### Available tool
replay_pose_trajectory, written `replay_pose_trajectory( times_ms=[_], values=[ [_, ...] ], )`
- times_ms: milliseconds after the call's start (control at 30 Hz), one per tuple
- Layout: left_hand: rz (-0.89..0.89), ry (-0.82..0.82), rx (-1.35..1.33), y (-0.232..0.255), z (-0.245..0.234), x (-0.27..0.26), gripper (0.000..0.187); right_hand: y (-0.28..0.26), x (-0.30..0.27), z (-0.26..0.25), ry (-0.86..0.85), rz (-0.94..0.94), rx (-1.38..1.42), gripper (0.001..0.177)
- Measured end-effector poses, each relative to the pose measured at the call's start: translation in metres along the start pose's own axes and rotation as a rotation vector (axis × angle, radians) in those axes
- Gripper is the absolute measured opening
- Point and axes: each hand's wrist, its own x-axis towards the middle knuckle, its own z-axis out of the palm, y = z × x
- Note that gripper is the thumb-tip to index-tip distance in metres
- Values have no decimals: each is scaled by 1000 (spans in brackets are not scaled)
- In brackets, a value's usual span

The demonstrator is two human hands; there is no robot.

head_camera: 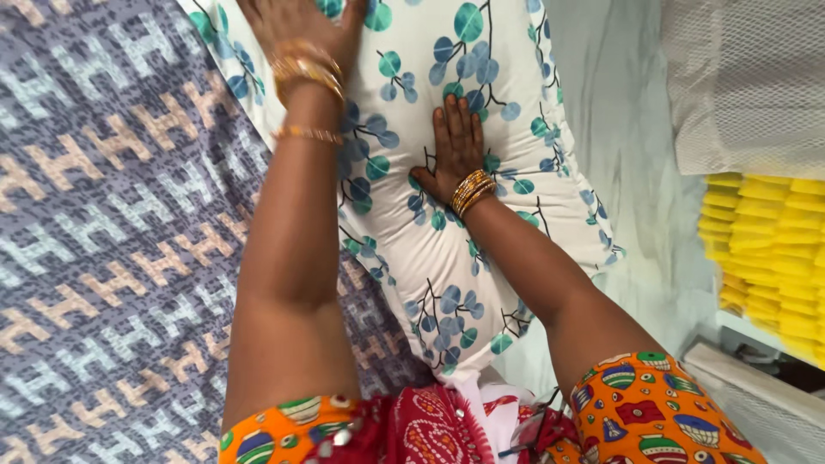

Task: The person smooths a patterned bedsheet on a bed, then places and smooths two leaf-patterned pillowcases on the pillows. The person uses both hands to flatten the fabric and align the edges.

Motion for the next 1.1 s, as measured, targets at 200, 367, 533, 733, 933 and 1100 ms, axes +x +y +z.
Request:
replay_pose_trajectory(
  times_ms=[200, 367, 533, 733, 933, 1100],
  values=[
    [-5, -237, 208, 18, 20, -122, 121, 0, -1, -4, -34, -5, 37, 103],
    [-29, -169, 109, 6, 50, -128, 119, 1, -3, 1, -9, -43, -12, 102],
    [205, 371, -54, 4, 60, -162, 126, -4, 0, -11, 59, -59, -44, 106],
    [246, -65, 79, -13, 103, -224, 124, -6, -6, -13, 9, -88, -29, 109],
    [305, -190, 77, -28, 82, -233, 127, -39, 6, -64, -290, 112, -101, 104],
    [347, -250, 69, -72, 85, -282, 113, -101, -81, -112, -692, 188, -155, 108]
  ],
)
